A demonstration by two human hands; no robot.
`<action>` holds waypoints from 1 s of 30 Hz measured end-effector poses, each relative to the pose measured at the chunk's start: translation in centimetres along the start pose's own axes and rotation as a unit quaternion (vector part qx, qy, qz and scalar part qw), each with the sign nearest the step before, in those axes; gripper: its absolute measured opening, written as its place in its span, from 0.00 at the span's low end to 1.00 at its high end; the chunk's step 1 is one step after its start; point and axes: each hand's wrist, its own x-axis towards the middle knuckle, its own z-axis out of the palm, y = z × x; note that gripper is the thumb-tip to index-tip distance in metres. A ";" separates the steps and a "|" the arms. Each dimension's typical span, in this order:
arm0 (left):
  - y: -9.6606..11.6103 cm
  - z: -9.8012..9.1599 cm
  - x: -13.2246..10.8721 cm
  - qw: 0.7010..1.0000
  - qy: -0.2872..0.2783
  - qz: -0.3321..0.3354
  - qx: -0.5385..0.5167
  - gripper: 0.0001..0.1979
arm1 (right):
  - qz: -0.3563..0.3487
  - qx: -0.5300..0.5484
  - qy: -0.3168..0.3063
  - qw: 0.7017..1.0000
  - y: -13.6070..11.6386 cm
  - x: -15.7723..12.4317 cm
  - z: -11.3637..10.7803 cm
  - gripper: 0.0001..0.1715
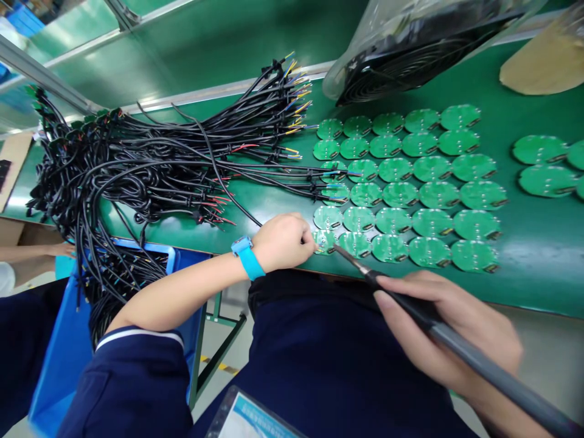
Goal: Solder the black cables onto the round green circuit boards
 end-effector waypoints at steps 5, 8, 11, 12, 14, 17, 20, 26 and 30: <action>0.1 -0.1 0.1 1.000 -0.005 -0.014 0.003 0.09 | 0.025 0.085 0.005 0.996 2.0 0.3 -0.4 0.07; 0.2 -0.2 0.2 1.000 -0.011 -0.020 0.003 0.08 | 0.028 0.140 0.001 0.990 3.9 0.7 0.1 0.08; 0.2 -0.2 0.2 1.000 -0.012 -0.023 -0.001 0.08 | 0.046 0.196 -0.007 0.979 5.5 1.0 0.4 0.07; 0.2 -0.2 0.1 1.000 -0.011 -0.023 -0.002 0.08 | 0.051 0.203 -0.009 0.978 5.8 1.1 0.5 0.07; 0.2 -0.2 0.1 1.000 -0.009 -0.022 -0.003 0.08 | 0.053 0.204 -0.013 0.978 6.1 1.2 0.5 0.08; 0.3 -0.3 0.1 1.000 -0.011 -0.029 0.000 0.08 | 0.043 0.209 -0.015 0.977 6.1 1.3 0.4 0.08; 0.4 -0.4 0.2 0.999 -0.021 -0.044 0.005 0.08 | 0.036 0.209 -0.021 0.977 5.9 1.3 0.4 0.08; 0.5 -0.5 0.4 0.998 -0.021 -0.060 0.008 0.09 | 0.028 0.190 -0.051 0.980 5.8 1.0 0.5 0.09; 0.7 -0.5 0.3 0.998 -0.017 -0.066 0.010 0.10 | 0.026 0.193 -0.053 0.979 5.7 1.0 0.5 0.08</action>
